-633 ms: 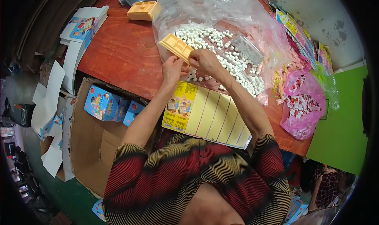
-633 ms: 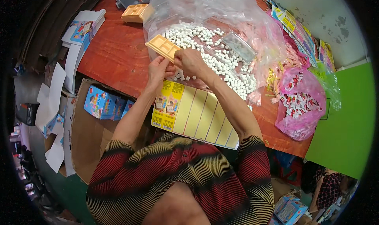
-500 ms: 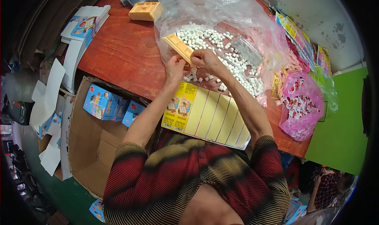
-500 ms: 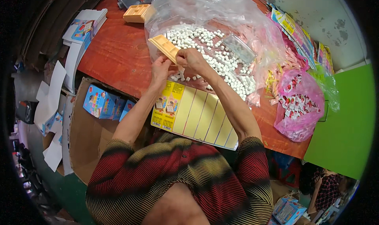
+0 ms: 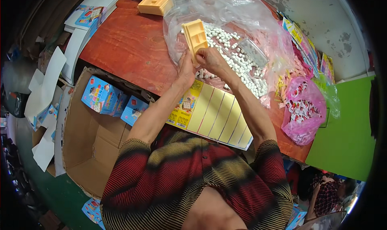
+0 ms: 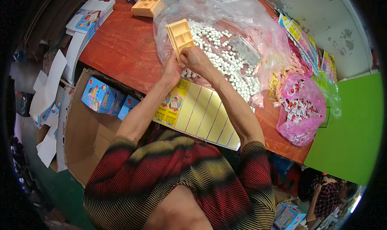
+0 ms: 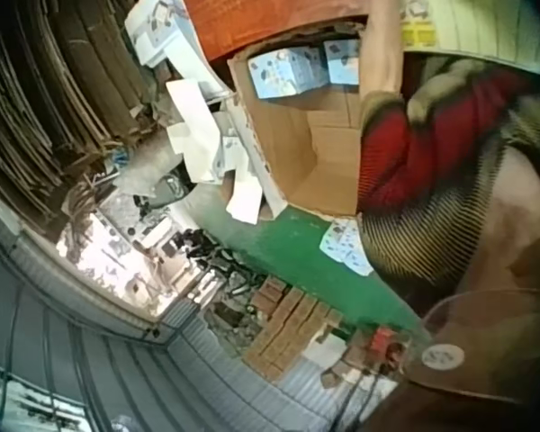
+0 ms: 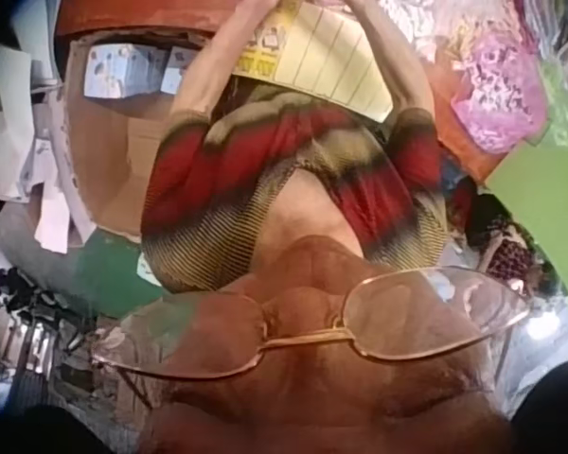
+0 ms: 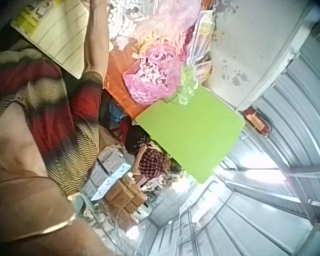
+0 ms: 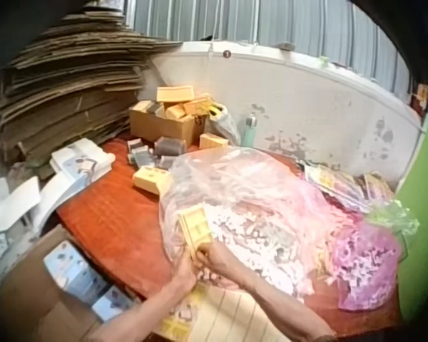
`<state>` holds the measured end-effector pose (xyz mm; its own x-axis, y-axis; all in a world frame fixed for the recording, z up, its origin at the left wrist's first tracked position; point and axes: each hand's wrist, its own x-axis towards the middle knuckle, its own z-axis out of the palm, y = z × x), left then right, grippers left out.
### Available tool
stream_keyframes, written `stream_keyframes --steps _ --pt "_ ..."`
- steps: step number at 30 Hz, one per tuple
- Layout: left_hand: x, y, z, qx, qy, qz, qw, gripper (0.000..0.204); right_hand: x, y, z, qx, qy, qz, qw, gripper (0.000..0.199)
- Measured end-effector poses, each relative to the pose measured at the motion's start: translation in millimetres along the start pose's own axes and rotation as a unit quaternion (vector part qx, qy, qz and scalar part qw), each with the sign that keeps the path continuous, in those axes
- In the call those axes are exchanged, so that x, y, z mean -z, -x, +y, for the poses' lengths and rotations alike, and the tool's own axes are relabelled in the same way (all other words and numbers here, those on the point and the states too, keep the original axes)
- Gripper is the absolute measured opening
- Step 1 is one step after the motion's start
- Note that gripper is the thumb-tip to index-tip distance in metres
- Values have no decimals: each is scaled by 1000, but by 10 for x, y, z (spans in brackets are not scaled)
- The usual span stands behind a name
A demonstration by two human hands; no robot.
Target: Packaging small white toy components into individual plastic trays and then into larger boxes.
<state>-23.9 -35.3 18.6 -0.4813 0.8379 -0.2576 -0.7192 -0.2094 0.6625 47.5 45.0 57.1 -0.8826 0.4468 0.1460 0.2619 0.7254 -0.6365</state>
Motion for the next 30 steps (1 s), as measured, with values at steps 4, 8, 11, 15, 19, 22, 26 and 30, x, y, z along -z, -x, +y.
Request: stream_keyframes --steps 4,8,11,15,19,22,26,30 --pt "104 -33 -95 -20 -71 44 996 28 -28 54 -122 9 47 39 998 13" --pt "132 -75 -119 -62 -57 8 996 30 -75 112 -107 31 47 100 993 10" --pt "81 -65 -92 -93 -29 21 995 29 -5 103 -102 4 -13 60 998 10" --pt "61 20 37 -123 -138 0 983 31 11 124 -127 11 29 77 997 9" --pt "182 -105 8 -93 -164 25 982 29 50 150 -126 32 13 135 990 9" --pt "92 -172 -74 -35 -259 54 964 34 181 263 48 -39 34 150 987 15" --pt "34 -251 -141 -141 -310 137 930 46 353 394 -10 -25 102 218 970 11" --pt "-247 -103 14 -218 -420 109 874 59 449 492 -72 -65 208 256 942 10"
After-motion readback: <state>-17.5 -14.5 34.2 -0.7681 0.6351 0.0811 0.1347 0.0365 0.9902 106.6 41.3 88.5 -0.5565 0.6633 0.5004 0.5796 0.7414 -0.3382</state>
